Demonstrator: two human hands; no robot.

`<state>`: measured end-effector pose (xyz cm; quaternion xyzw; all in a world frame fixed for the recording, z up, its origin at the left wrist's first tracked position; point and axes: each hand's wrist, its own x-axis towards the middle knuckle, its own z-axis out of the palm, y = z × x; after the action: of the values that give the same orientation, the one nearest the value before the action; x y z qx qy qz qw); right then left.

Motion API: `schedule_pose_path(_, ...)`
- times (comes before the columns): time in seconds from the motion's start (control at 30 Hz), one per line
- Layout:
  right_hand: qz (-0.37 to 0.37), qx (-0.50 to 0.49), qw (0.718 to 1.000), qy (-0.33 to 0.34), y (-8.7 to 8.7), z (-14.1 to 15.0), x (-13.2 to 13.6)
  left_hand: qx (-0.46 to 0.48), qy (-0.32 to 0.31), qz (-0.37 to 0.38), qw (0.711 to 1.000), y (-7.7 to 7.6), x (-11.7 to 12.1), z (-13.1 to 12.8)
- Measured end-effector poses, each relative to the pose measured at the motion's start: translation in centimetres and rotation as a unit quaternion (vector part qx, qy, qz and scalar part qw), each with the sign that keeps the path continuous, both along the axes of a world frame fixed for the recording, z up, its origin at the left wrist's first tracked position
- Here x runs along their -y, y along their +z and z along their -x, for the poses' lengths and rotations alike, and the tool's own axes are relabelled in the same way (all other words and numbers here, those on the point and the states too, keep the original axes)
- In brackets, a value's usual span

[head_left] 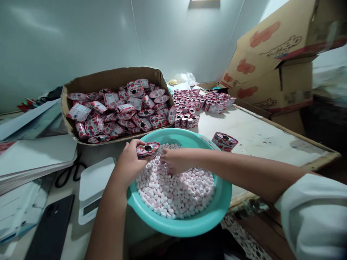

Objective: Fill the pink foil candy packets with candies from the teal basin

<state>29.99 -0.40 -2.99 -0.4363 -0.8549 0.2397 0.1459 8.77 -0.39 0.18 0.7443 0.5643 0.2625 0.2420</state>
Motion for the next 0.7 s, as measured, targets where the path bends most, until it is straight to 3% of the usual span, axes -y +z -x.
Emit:
schedule_pose_path(0.13,0.049,0.101,0.992,0.058,1.5,0.4,0.1,-0.058,-0.067,-0.027,0.996,0.2,0.2,-0.1)
schedule_pose_path(0.37,0.062,0.013,0.997,0.041,5.4,-2.1,-1.6,-0.096,-0.109,-0.026,0.989,0.2,0.6,-0.1)
schedule_pose_path(0.5,0.069,-0.08,0.994,-0.007,5.9,-1.8,-1.8,-0.093,-0.133,-0.035,0.986,0.0,0.6,-0.1)
schedule_pose_path(0.7,-0.033,-0.091,0.995,-0.02,5.7,0.4,0.0,-0.086,-0.151,-0.056,0.983,0.0,0.4,0.0)
